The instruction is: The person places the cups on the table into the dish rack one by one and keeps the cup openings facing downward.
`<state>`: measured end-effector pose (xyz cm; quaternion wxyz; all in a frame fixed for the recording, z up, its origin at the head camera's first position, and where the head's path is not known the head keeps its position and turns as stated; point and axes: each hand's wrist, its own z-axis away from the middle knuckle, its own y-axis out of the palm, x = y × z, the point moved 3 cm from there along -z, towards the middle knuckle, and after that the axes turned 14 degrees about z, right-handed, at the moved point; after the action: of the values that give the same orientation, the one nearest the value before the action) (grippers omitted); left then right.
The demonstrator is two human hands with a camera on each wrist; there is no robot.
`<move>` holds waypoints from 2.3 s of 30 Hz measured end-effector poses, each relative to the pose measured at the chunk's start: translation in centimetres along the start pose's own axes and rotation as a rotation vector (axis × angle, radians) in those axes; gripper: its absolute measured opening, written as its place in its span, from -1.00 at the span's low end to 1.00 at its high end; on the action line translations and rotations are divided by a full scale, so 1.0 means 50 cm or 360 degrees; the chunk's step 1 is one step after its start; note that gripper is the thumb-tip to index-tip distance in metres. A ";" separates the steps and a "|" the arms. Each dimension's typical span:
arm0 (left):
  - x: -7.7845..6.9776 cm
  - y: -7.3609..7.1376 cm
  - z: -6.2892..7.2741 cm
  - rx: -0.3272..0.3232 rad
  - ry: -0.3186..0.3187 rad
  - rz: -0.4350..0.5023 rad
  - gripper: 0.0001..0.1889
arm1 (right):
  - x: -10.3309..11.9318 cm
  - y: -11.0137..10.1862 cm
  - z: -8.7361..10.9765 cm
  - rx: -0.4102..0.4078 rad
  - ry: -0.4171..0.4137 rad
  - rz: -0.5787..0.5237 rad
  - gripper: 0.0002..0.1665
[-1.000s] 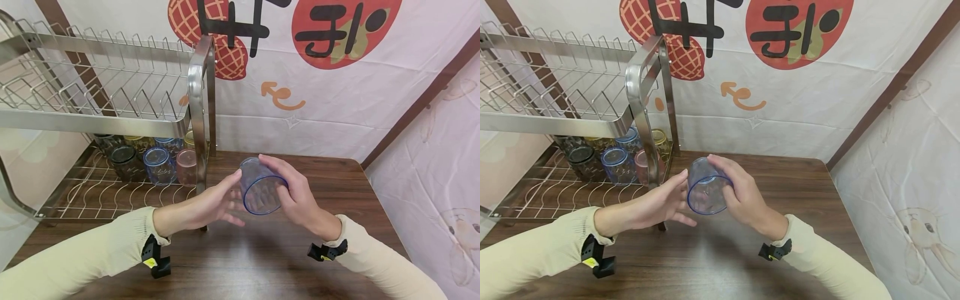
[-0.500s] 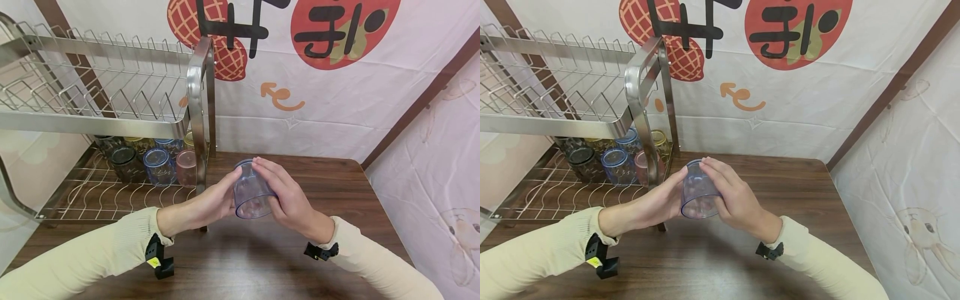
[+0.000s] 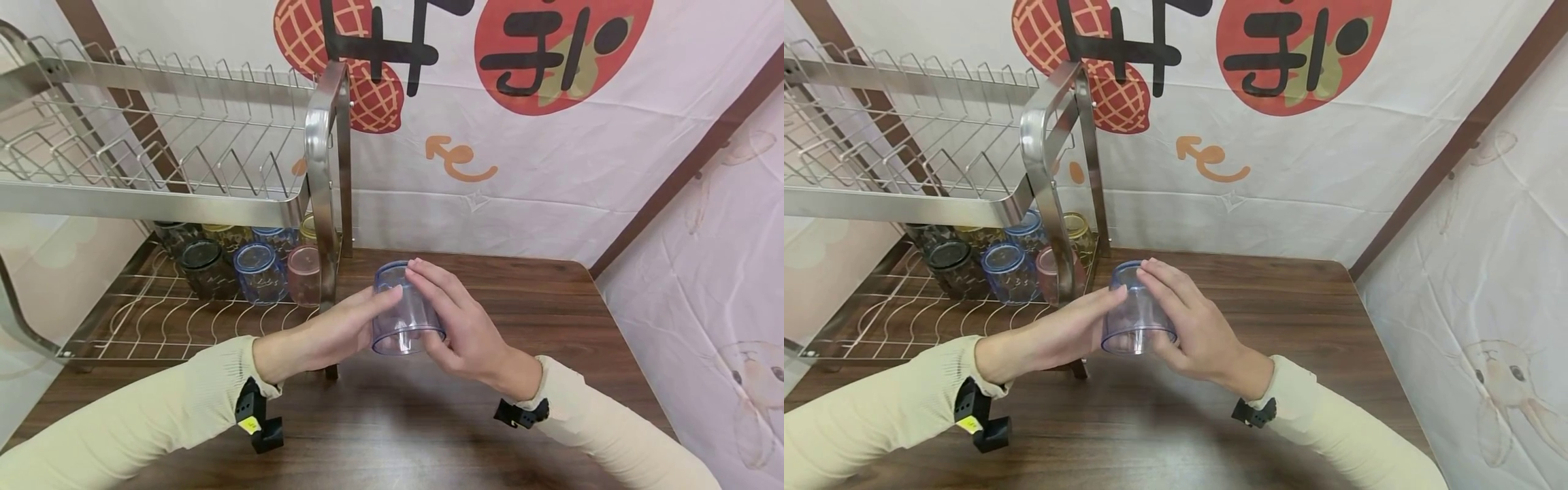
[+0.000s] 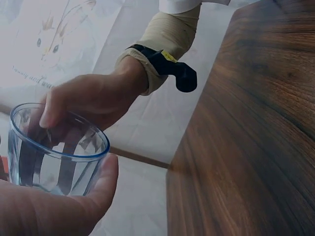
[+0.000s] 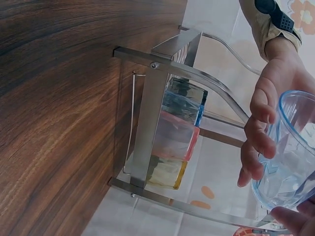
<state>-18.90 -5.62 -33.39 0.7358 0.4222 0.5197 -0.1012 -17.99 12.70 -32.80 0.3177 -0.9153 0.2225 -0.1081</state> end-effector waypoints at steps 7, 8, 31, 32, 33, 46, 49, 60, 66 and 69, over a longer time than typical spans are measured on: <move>-0.001 -0.009 0.006 -0.0063 -0.0011 -0.0029 -0.03 | 0.003 -0.002 0.000 0.0038 -0.0055 -0.0052 -0.26; 0.000 -0.011 0.006 -0.0066 -0.0016 -0.0033 -0.01 | 0.003 -0.002 -0.001 0.0041 -0.0067 -0.0063 -0.25; -0.023 -0.023 0.036 -0.0095 0.0123 -0.0424 -0.14 | 0.007 -0.011 -0.019 -0.0141 -0.0211 -0.0392 -0.31; -0.024 -0.023 0.038 -0.0101 0.0127 -0.0444 -0.13 | 0.007 -0.011 -0.020 -0.0152 -0.0195 -0.0401 -0.31; -0.025 -0.023 0.040 -0.0104 0.0130 -0.0465 -0.13 | 0.007 -0.011 -0.021 -0.0162 -0.0178 -0.0407 -0.32; -0.045 -0.031 0.062 -0.0163 0.0102 -0.0711 0.04 | -0.001 -0.013 -0.023 -0.0298 0.0100 -0.0616 -0.31; -0.053 -0.033 0.070 -0.0154 0.0153 -0.0736 0.03 | -0.007 -0.011 -0.020 -0.0289 0.0257 -0.0697 -0.37; -0.070 -0.043 0.106 0.0036 0.0245 -0.0725 -0.05 | -0.050 0.014 -0.008 -0.0032 0.0802 -0.0770 -0.65; -0.087 -0.056 0.143 0.0188 0.0329 -0.0817 -0.04 | -0.055 0.037 -0.004 0.0108 0.0888 -0.0762 -0.69; -0.097 -0.061 0.164 0.0254 0.0368 -0.0833 -0.04 | -0.053 0.049 -0.004 0.0169 0.0917 -0.0767 -0.70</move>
<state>-17.27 -14.87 -29.97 0.5850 0.3391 0.6817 -0.2793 -21.21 12.13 -34.36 0.2547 -0.8558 0.0751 -0.4440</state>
